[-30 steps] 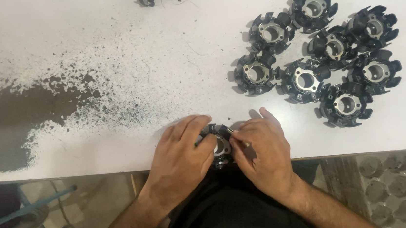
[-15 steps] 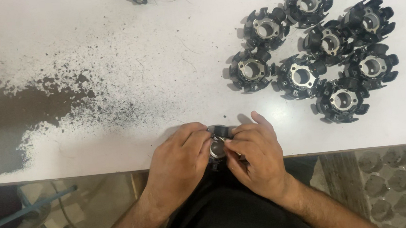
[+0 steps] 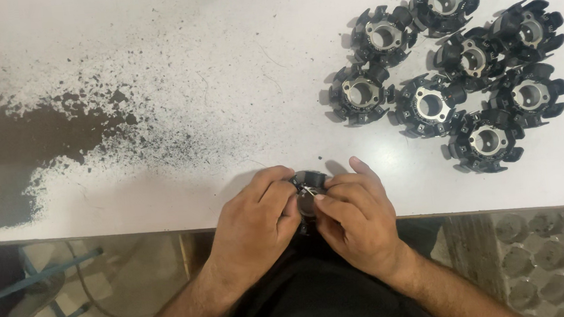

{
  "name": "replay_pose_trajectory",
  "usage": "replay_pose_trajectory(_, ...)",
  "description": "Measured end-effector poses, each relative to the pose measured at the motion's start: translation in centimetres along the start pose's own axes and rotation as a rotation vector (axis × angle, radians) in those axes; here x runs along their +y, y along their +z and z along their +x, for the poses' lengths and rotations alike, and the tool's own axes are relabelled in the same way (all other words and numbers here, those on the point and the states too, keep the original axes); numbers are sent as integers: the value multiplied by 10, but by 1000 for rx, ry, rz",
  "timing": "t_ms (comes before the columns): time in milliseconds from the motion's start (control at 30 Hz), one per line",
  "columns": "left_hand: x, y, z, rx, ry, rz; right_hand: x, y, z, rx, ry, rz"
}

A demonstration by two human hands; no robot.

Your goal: The person sits at a white workbench assembling black plastic rotor-like components. They pick up a star-shaped plastic body, press a small black cap piece into its center using a small stick tool and their fingers, then place the finished assembly in rows with the others, occasionally gathering loose parts from the table.

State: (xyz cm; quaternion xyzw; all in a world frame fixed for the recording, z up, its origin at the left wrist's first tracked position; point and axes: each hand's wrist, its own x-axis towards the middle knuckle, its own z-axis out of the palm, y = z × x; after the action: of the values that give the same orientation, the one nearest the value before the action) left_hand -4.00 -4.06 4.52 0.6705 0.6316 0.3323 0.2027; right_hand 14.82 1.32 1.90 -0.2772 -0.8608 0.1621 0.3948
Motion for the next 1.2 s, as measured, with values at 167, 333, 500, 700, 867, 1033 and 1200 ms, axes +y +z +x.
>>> replay_pose_trajectory(167, 3, -5, 3, -59, -66, 5, 2, -2, 1, -63, 22, 21)
replay_pose_trajectory(333, 8, -25, 10, 296, 124, 531, 17, -31, -3, 120, 94, -49)
replay_pose_trajectory(500, 38, 1, 22, -123, 170, 250, 32, -74, -15, 58, 223, -330)
replay_pose_trajectory(700, 52, -13, 92, -448, -225, 452, 64, -136, -22, 56, 446, -599)
replay_pose_trajectory(867, 75, 13, 153, -243, 12, 415, 78, -144, -37, 32, 408, -448)
replay_pose_trajectory(1033, 82, 28, 160, -261, -51, 346, 100, -176, -36, 150, 348, -519)
replay_pose_trajectory(1200, 96, 29, 151, -173, 61, 198, 139, -199, 4, -131, 511, -520)
